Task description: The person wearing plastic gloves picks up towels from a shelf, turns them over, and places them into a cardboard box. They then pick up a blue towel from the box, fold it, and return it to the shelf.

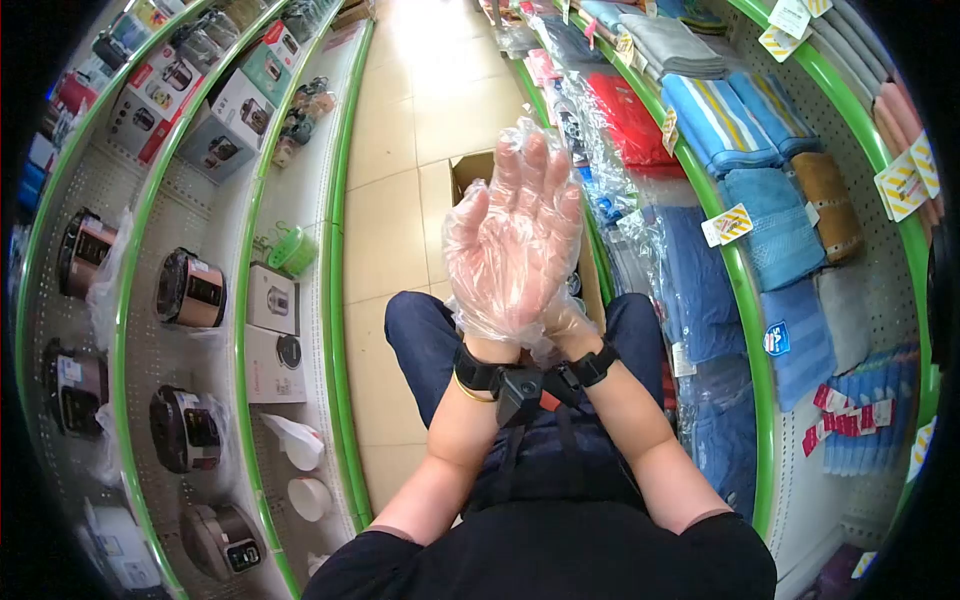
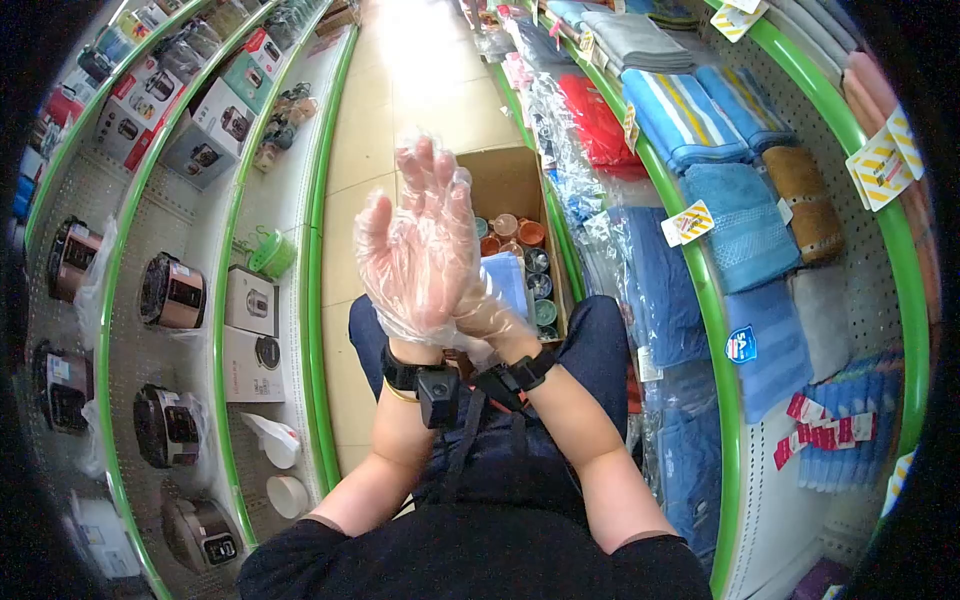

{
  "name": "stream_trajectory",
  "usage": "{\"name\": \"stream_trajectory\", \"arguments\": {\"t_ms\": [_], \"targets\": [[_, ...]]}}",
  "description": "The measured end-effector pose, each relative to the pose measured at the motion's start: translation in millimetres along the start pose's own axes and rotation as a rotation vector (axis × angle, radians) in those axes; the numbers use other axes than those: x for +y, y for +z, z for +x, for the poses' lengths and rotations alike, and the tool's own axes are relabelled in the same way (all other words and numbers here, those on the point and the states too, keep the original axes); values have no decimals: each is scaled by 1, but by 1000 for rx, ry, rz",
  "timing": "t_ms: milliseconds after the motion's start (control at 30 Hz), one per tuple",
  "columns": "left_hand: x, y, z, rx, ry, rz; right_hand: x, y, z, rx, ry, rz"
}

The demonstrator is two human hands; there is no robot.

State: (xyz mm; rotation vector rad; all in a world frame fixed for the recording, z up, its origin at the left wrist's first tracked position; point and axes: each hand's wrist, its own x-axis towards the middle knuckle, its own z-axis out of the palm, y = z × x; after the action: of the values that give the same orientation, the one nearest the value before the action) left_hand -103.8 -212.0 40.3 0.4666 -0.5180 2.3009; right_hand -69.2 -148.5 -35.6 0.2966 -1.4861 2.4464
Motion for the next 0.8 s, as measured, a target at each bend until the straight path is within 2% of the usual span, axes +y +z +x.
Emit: {"name": "stream_trajectory", "arguments": {"t_ms": [33,67,200,600,800], "targets": [[-2,8,-2,90,5,10,-1,-2,1,-19,22,27],[-1,9,-6,81,-62,106,-1,-4,2,-37,40,50],[-2,8,-9,65,-108,110,-5,-8,6,-69,54,66],[-2,6,-11,29,-190,27,-13,-4,10,-56,-80,-65],[-3,10,-15,20,-246,-37,-25,-16,21,-142,-158,-153]]}}
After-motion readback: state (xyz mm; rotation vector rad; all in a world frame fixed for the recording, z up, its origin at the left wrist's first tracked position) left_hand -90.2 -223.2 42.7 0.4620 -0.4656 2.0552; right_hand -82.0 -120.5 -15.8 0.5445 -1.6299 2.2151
